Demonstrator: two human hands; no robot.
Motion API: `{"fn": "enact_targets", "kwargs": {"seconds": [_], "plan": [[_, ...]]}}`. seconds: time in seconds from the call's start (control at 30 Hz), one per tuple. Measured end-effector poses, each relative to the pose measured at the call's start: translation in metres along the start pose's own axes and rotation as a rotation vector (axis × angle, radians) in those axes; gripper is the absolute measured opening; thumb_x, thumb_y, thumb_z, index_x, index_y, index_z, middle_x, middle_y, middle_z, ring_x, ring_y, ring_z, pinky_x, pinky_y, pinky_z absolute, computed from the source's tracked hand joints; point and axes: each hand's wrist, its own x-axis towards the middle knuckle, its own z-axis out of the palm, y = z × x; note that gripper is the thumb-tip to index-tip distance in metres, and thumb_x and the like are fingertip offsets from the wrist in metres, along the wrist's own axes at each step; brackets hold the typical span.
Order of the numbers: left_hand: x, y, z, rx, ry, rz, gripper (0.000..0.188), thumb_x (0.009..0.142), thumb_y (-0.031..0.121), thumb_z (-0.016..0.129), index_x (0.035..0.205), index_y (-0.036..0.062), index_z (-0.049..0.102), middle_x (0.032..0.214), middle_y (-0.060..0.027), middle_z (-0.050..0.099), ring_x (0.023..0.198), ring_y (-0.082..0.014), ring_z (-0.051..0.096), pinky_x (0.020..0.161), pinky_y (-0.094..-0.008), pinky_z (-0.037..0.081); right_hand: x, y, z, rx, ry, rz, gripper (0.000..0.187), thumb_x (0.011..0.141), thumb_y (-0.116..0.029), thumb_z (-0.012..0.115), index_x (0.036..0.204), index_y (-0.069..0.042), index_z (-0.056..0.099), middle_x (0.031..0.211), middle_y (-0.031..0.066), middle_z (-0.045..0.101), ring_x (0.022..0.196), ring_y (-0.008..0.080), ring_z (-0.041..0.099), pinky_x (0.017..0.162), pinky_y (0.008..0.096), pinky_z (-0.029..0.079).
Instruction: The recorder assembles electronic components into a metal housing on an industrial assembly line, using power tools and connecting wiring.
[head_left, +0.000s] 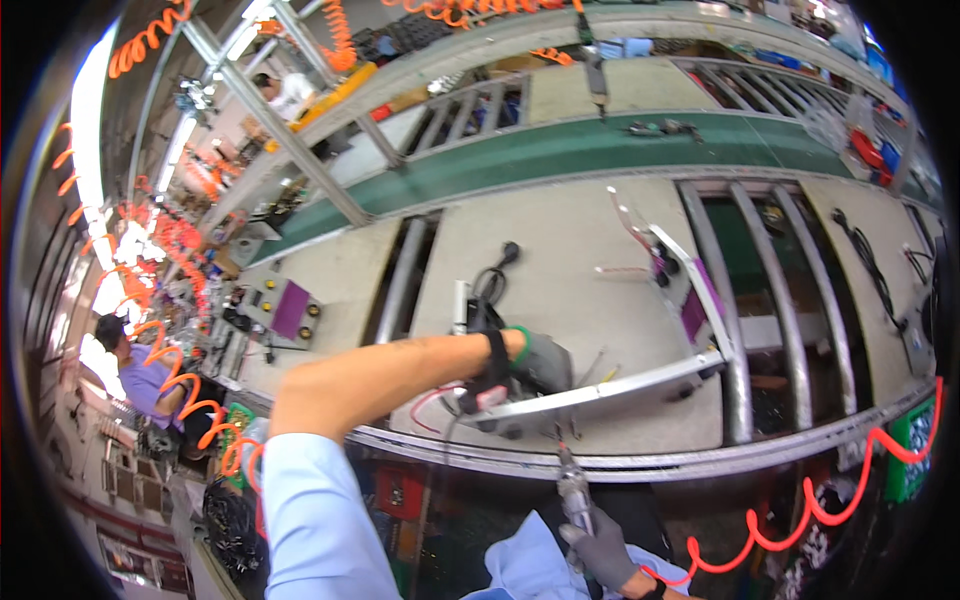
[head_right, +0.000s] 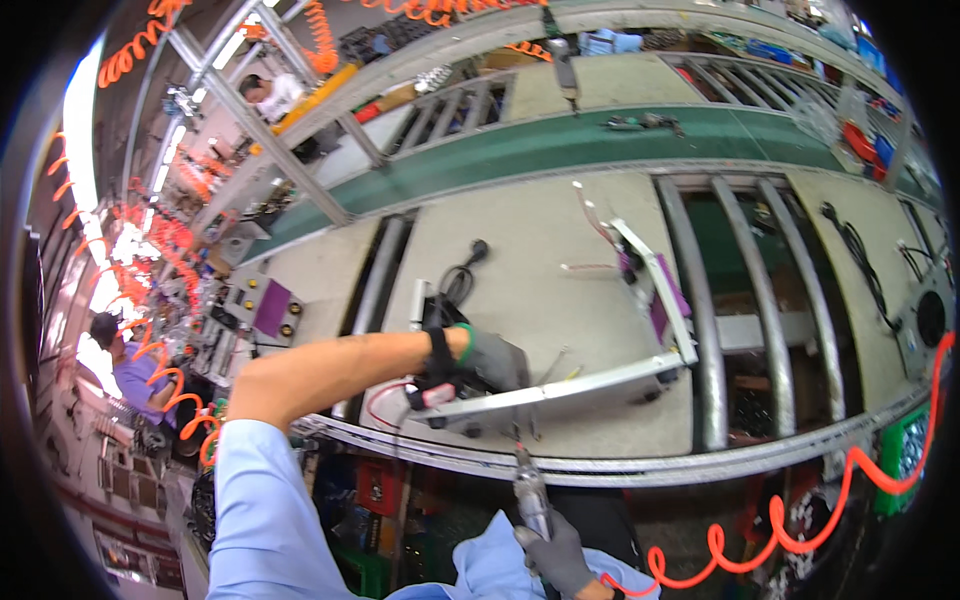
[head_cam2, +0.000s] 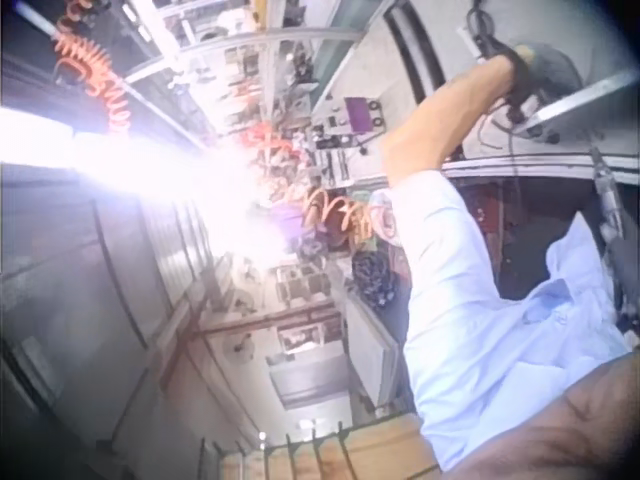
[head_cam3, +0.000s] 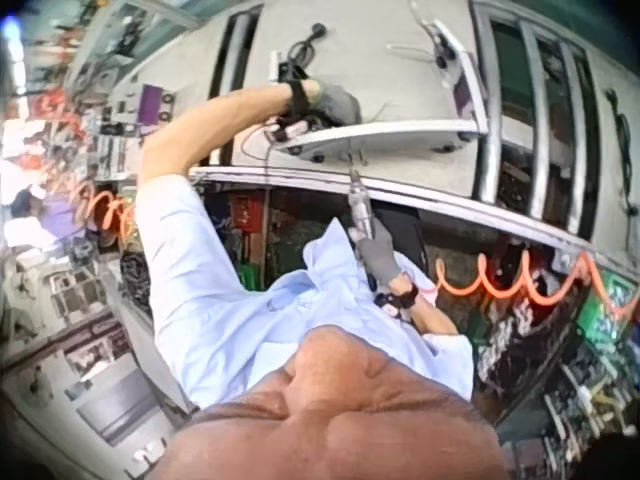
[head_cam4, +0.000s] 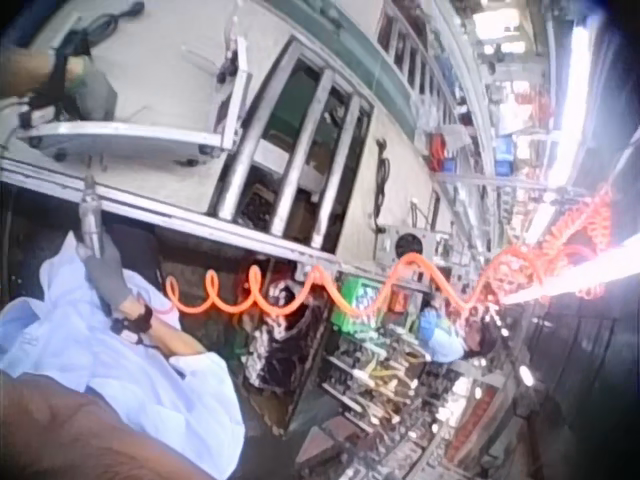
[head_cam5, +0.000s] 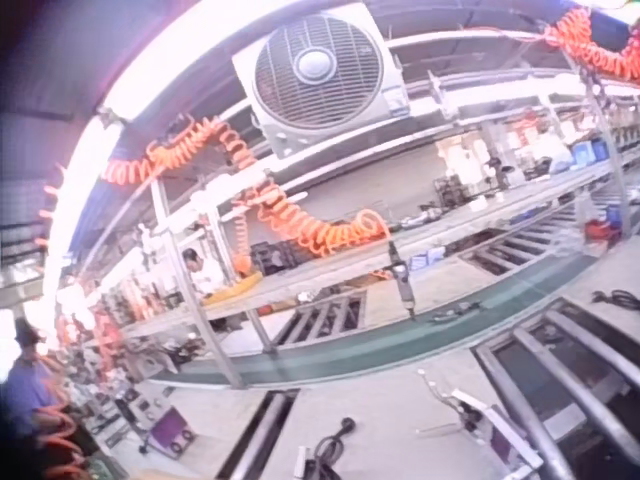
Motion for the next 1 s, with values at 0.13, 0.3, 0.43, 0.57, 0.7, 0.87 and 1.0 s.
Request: {"fn": "enact_targets", "kwargs": {"seconds": [0.13, 0.3, 0.43, 0.57, 0.7, 0.87, 1.0], "plan": [[0.007, 0.007, 0.002, -0.183, -0.118, -0.458, 0.035, 0.077, 0.031, 0.062, 0.094, 0.0012, 0.070, 0.085, -0.0182, 0.069, 0.074, -0.0301, 0.059, 0.070, -0.0445, 0.046, -0.004, 0.000, 0.004, 0.008, -0.011, -0.107, 0.031, 0.090, -0.017, 0.069, 0.116, -0.005, 0.057, 0.065, 0.0028, 0.058, 0.050, 0.0102, 0.054, 0.046, 0.0262, 0.042], [0.013, -0.001, 0.010, -0.208, -0.087, -0.562, 0.029, 0.065, 0.017, 0.082, 0.090, 0.0074, 0.071, 0.089, -0.0152, 0.070, 0.092, -0.0373, 0.067, 0.077, -0.0473, 0.055, -0.004, 0.000, 0.003, -0.003, 0.002, -0.107, 0.026, 0.093, -0.016, 0.066, 0.115, -0.008, 0.057, 0.058, 0.0002, 0.054, 0.043, 0.0094, 0.050, 0.040, 0.0254, 0.038], [0.011, -0.014, 0.018, -0.351, -0.098, -0.482, 0.035, 0.066, 0.021, 0.084, 0.094, 0.0065, 0.068, 0.093, -0.0133, 0.070, 0.095, -0.0385, 0.066, 0.078, -0.0475, 0.055, -0.005, 0.001, 0.004, -0.013, 0.012, -0.105, 0.025, 0.093, -0.016, 0.065, 0.114, -0.008, 0.056, 0.057, -0.0002, 0.053, 0.042, 0.0092, 0.049, 0.039, 0.0253, 0.037], [0.020, -0.021, 0.025, -0.369, -0.103, -0.457, 0.034, 0.067, 0.020, 0.085, 0.092, 0.0061, 0.067, 0.093, -0.0134, 0.070, 0.094, -0.0388, 0.066, 0.077, -0.0482, 0.055, -0.008, -0.001, 0.006, 0.048, 0.005, -0.090, 0.024, 0.094, -0.017, 0.065, 0.115, -0.008, 0.056, 0.058, -0.0014, 0.052, 0.043, 0.0078, 0.047, 0.040, 0.0245, 0.037], [0.028, -0.017, 0.025, -0.144, -0.086, -0.373, 0.027, 0.068, 0.019, 0.082, 0.087, 0.0046, 0.069, 0.088, -0.0147, 0.071, 0.086, -0.0381, 0.068, 0.074, -0.0457, 0.055, -0.009, -0.003, 0.006, 0.087, 0.001, -0.091, 0.023, 0.094, -0.017, 0.064, 0.114, -0.009, 0.057, 0.060, -0.0019, 0.052, 0.044, 0.0074, 0.046, 0.040, 0.0243, 0.037], [0.037, -0.012, 0.029, -0.318, -0.077, -0.812, 0.029, 0.074, 0.022, 0.074, 0.095, 0.0030, 0.073, 0.097, -0.0167, 0.073, 0.084, -0.0360, 0.068, 0.073, -0.0429, 0.055, -0.007, -0.001, 0.001, 0.053, -0.011, -0.082, 0.025, 0.093, -0.018, 0.065, 0.115, -0.009, 0.058, 0.062, -0.0016, 0.053, 0.045, 0.0078, 0.047, 0.041, 0.0245, 0.038], [0.038, -0.025, 0.034, -0.045, -0.186, -0.545, 0.027, 0.073, 0.023, 0.075, 0.093, 0.0039, 0.074, 0.096, -0.0171, 0.073, 0.085, -0.0375, 0.068, 0.073, -0.0439, 0.055, -0.005, 0.002, -0.002, 0.076, -0.036, -0.057, 0.027, 0.093, -0.018, 0.066, 0.117, -0.008, 0.058, 0.062, -0.0014, 0.053, 0.045, 0.0079, 0.047, 0.041, 0.0244, 0.038]]}}
